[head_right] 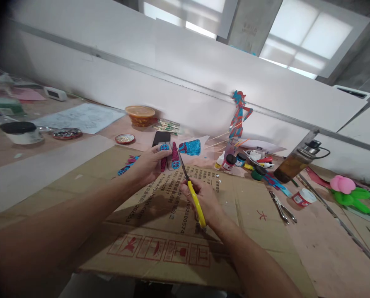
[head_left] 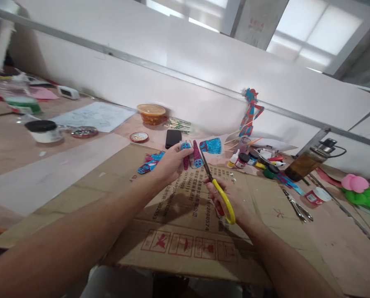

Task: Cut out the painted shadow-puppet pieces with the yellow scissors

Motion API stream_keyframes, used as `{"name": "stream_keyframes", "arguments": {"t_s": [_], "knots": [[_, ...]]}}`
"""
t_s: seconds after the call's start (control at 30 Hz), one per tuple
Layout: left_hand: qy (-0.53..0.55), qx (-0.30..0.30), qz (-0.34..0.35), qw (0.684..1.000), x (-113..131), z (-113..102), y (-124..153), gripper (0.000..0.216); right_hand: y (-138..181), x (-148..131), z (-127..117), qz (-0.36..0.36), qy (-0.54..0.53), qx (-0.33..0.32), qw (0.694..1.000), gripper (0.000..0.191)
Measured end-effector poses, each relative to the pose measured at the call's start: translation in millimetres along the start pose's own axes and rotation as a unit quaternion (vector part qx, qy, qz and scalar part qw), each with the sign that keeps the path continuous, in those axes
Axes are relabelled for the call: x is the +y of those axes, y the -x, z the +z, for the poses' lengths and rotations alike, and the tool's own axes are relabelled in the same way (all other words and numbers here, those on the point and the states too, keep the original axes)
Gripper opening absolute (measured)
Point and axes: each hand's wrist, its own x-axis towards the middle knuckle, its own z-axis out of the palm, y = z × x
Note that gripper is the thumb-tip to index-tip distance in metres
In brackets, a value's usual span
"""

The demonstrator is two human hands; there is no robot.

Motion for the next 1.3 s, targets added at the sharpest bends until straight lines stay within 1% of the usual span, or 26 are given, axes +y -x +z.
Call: {"name": "stream_keyframes", "arguments": {"t_s": [0.17,0.3,0.4,0.57,0.73,0.93,1.03,1.13,1.3], "knots": [[-0.003,0.011,0.003,1.000,1,2,1,0.012,0,8,0,0.001,-0.007,-0.002,1.000,0.065],[-0.022,0.000,0.002,1.000,-2,-1,-2,0.010,1,14,0,0.006,0.001,0.000,1.000,0.063],[-0.028,0.002,0.005,1.000,-4,-3,-5,0.010,3,16,1,0.007,0.012,0.008,1.000,0.063],[-0.031,0.001,0.001,1.000,-6,-3,-5,0.015,5,8,3,0.018,0.027,0.004,0.999,0.065],[-0.035,-0.018,0.000,0.999,-10,-1,-3,0.016,4,5,3,0.005,0.038,0.021,0.999,0.069],[-0.036,-0.010,-0.001,0.999,-12,-1,-2,0.016,5,10,5,0.037,0.006,0.026,0.999,0.070],[-0.030,-0.011,-0.003,0.999,-12,-1,-2,0.016,8,4,8,0.049,-0.004,0.028,0.998,0.070],[-0.013,0.001,-0.010,1.000,-13,0,-2,0.017,11,-3,11,0.068,-0.011,0.036,0.997,0.071],[-0.002,0.005,-0.020,1.000,-13,1,-2,0.015,10,-6,11,0.087,0.007,0.045,0.995,0.073]]}}
